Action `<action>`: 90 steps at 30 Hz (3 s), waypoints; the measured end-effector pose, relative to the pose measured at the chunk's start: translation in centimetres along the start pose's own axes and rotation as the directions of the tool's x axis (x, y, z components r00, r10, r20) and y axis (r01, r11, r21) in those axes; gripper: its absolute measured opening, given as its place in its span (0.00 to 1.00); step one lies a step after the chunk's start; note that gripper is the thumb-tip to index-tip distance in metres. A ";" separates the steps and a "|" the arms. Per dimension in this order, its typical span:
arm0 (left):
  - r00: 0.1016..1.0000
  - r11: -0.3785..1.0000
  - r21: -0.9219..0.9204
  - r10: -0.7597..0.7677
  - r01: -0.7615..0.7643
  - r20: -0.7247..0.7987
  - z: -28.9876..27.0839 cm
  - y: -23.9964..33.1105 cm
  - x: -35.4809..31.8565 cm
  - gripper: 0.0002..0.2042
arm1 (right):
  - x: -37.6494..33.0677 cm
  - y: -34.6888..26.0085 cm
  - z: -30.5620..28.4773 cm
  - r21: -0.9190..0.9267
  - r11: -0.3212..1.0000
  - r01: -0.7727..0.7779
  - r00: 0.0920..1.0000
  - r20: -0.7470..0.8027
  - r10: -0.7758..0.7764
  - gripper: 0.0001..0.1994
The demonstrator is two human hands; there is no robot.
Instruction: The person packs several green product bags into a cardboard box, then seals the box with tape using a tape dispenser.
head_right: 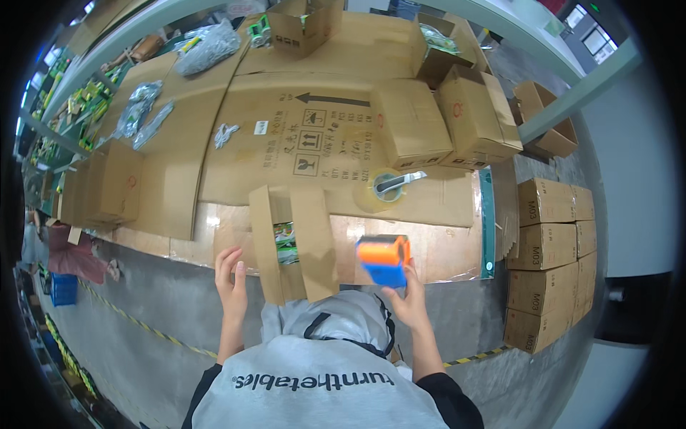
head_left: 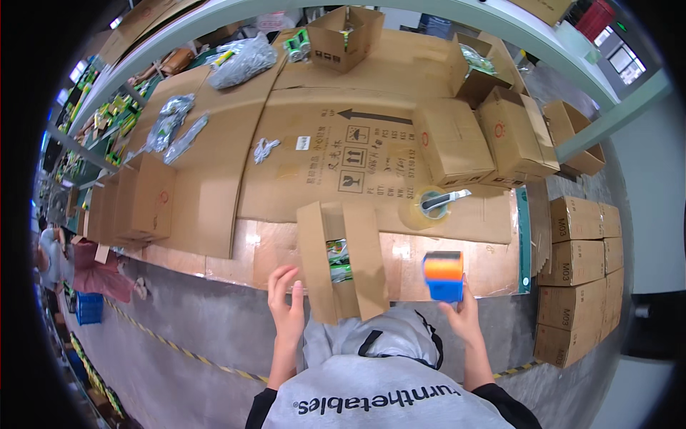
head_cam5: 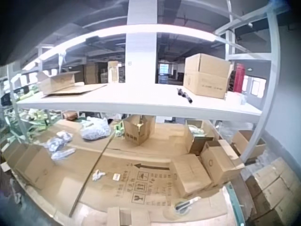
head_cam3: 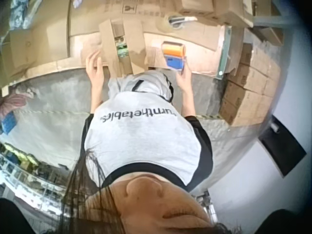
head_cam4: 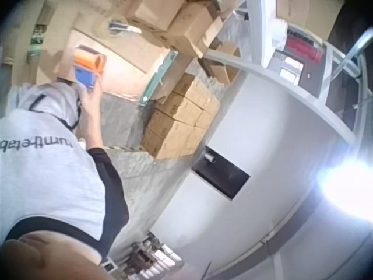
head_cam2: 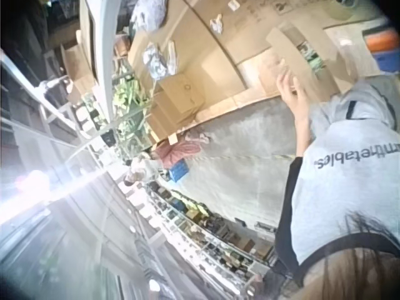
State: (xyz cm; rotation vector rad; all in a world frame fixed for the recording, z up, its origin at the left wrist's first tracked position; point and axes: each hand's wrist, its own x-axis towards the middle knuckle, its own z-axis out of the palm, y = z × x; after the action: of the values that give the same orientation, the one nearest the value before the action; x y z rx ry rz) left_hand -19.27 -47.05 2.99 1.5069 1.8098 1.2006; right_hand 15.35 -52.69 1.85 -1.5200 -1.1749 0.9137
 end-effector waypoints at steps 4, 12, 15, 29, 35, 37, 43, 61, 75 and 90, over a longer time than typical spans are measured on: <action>0.831 0.872 -0.294 0.472 -0.391 0.295 -3.3 8.8 1.0 0.19 | 0.2 -5.2 0.7 -0.165 0.917 0.363 0.863 0.430 -0.264 0.16; 0.710 0.745 -0.330 0.661 -0.580 0.243 -4.5 11.3 -0.7 0.24 | -0.4 -8.9 3.1 -0.056 0.849 0.525 0.715 0.570 -0.404 0.14; 0.722 0.773 -0.377 0.623 -0.510 0.300 -4.8 10.2 -1.0 0.20 | -0.2 -9.3 3.5 -0.097 0.828 0.553 0.700 0.592 -0.398 0.15; 0.816 0.856 -0.506 0.368 -0.108 0.447 -4.8 6.6 -0.7 0.09 | 1.3 -9.7 4.2 -0.122 0.865 0.487 0.646 0.716 -0.263 0.15; 0.813 0.874 -0.485 0.256 0.036 0.522 -4.4 6.7 -0.2 0.09 | 2.4 -7.3 3.7 0.026 0.976 0.217 0.535 0.833 -0.141 0.14; 0.825 0.891 -0.454 0.256 0.001 0.504 -4.4 7.9 -0.2 0.11 | 1.8 -5.5 3.7 0.102 0.994 -0.026 0.552 0.831 -0.071 0.16; 0.878 0.891 -0.438 0.110 0.121 0.467 -4.3 8.9 0.2 0.21 | 0.3 -3.7 4.0 0.262 0.830 -0.492 0.615 0.779 0.118 0.27; 0.842 0.879 -0.278 0.460 -0.387 0.280 -3.6 7.9 0.4 0.08 | -0.4 -3.6 4.0 0.296 0.704 -0.646 0.602 0.764 0.231 0.30; 0.940 0.928 -0.248 0.315 -0.277 0.130 -1.1 7.7 -1.4 0.18 | 2.5 -5.2 3.0 0.155 0.988 0.026 0.746 0.654 -0.122 0.13; 0.736 0.810 -0.138 0.578 -0.570 0.351 -0.7 7.9 0.0 0.09 | 1.8 -5.2 1.9 0.066 0.989 0.133 0.781 0.608 -0.146 0.12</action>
State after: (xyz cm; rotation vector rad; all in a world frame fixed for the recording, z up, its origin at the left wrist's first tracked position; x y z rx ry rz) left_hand -15.75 -47.22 10.09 2.2072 1.0913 1.0660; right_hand 12.82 -50.19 6.42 -1.1154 -1.7071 1.3683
